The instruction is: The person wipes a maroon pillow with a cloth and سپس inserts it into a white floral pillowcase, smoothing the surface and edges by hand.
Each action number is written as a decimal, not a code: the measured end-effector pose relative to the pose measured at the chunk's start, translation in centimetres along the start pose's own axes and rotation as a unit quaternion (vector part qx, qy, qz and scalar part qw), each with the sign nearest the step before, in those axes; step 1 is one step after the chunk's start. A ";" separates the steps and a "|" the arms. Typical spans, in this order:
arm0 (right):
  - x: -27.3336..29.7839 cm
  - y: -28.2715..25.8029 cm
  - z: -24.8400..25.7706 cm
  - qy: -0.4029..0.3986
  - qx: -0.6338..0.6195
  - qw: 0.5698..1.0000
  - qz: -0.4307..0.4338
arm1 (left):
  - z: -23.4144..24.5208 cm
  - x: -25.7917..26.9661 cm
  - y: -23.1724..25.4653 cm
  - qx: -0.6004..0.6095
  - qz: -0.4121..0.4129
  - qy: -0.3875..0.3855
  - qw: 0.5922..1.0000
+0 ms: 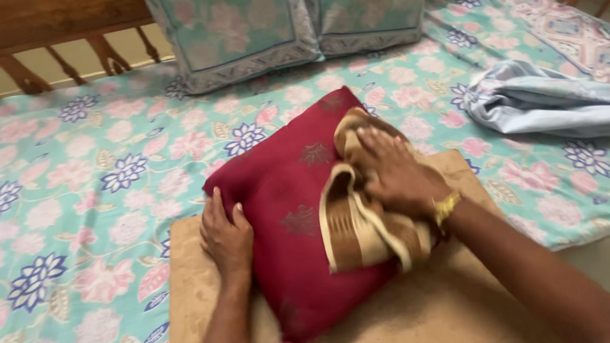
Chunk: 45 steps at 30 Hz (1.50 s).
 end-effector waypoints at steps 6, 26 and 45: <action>9.9 -11.7 1.5 0.142 -0.075 0.933 0.323 | -6.6 -5.2 -0.2 0.056 -0.039 -0.157 0.985; 16.6 -22.2 -3.8 0.018 -0.274 0.892 0.360 | -7.0 -6.9 -2.6 0.261 0.120 -0.240 0.927; 4.0 -18.5 -1.7 0.137 -0.069 0.950 0.273 | -9.7 -5.0 -4.2 0.554 -0.057 -0.280 0.782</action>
Point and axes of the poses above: each hand's wrist, its own x-axis away from the middle knuckle, its own z-axis out of the back of the hand, y = z × x, the point moved 7 cm from there along -x, towards the middle knuckle, and after that the axes turned 3 degrees about -z, right-handed, at the moved point
